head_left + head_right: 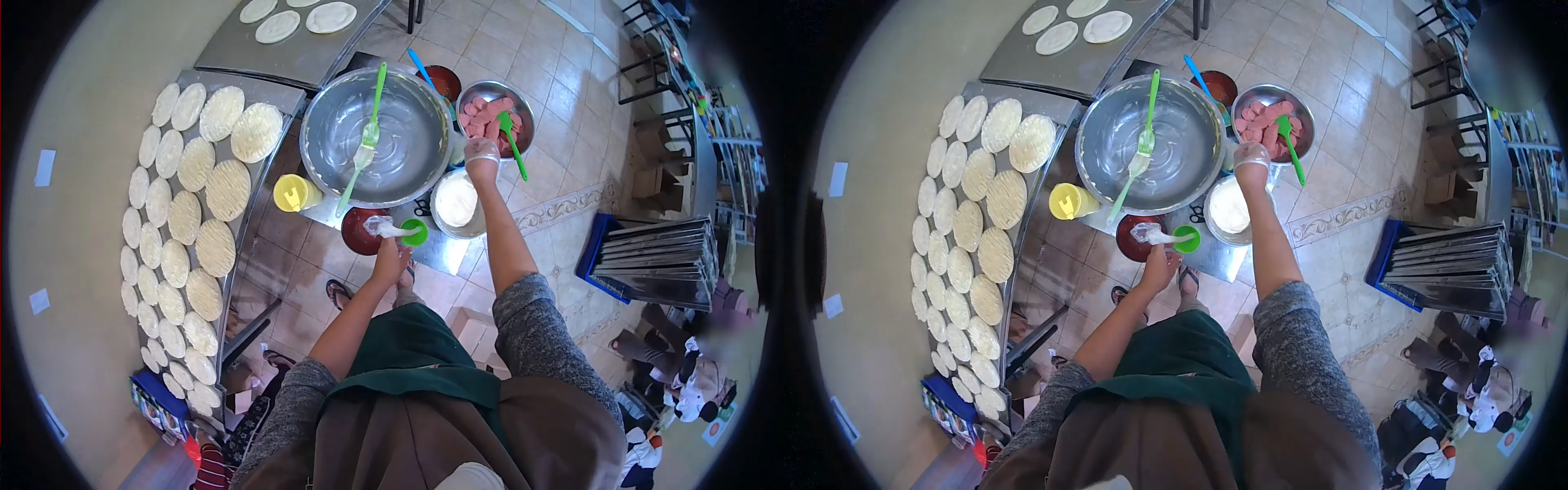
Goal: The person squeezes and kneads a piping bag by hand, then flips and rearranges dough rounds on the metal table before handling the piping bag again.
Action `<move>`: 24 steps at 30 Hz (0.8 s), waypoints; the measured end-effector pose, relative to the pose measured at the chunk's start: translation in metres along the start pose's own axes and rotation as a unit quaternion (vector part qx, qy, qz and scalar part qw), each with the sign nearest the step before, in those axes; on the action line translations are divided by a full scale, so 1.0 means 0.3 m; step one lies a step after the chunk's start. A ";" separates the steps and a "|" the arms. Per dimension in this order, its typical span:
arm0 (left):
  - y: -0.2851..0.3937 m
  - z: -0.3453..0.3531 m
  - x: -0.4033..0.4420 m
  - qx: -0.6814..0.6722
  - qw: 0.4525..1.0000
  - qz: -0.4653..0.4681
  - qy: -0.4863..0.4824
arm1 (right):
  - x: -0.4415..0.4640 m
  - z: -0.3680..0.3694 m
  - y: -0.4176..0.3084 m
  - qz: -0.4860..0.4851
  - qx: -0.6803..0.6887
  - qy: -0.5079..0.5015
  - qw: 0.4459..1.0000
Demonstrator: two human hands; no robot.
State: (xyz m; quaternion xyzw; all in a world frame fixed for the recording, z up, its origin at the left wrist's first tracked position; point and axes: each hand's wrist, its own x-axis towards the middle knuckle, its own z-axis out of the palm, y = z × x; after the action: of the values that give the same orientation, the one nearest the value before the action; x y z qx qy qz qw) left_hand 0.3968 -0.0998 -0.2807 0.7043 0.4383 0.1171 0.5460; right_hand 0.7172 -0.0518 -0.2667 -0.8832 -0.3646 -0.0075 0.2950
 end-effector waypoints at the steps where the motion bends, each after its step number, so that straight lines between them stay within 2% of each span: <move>1: -0.007 0.004 0.003 0.000 1.000 -0.020 -0.001 | 0.002 -0.041 -0.013 0.001 0.030 0.007 1.000; 3: -0.001 0.006 0.007 0.018 0.999 -0.049 -0.005 | 0.023 -0.084 -0.012 -0.024 0.076 0.008 0.997; 6: 0.008 0.004 0.006 0.067 0.995 -0.070 -0.026 | 0.036 -0.097 0.009 0.017 0.186 -0.003 0.982; 7: -0.026 0.011 0.011 0.079 0.994 -0.070 -0.041 | 0.038 -0.200 -0.079 0.060 0.234 -0.062 0.968; 10: -0.039 0.002 0.002 0.086 0.992 -0.065 -0.072 | 0.050 -0.307 -0.164 0.078 0.330 -0.061 0.939; 11: -0.035 -0.005 0.001 0.084 0.991 -0.063 -0.079 | 0.053 -0.331 -0.179 0.075 0.329 -0.056 0.940; 14: 0.008 -0.035 -0.011 0.074 0.993 -0.055 -0.068 | 0.061 -0.479 -0.309 -0.018 0.234 -0.035 0.971; 17: 0.075 -0.072 -0.016 -0.012 0.999 -0.024 -0.047 | 0.041 -0.607 -0.458 0.063 0.306 -0.074 0.947; 19: 0.166 -0.112 -0.002 -0.036 0.999 0.030 -0.006 | 0.038 -0.691 -0.517 -0.047 0.180 -0.101 0.977; 21: 0.305 -0.196 -0.002 -0.097 0.987 0.118 0.054 | 0.002 -0.767 -0.643 -0.051 0.293 -0.162 0.941; 23: 0.454 -0.291 -0.002 -0.090 0.973 0.177 0.113 | -0.015 -0.788 -0.714 -0.196 0.318 -0.224 0.900; 24: 0.525 -0.344 -0.023 -0.110 0.959 0.213 0.152 | -0.048 -0.800 -0.769 -0.205 0.316 -0.271 0.886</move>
State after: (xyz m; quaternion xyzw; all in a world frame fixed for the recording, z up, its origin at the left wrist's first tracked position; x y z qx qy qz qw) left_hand 0.4033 -0.0392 -0.1025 0.6908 0.3406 0.3838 0.5095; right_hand 0.6055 -0.0581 0.0473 -0.6165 -0.5865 0.2871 0.4399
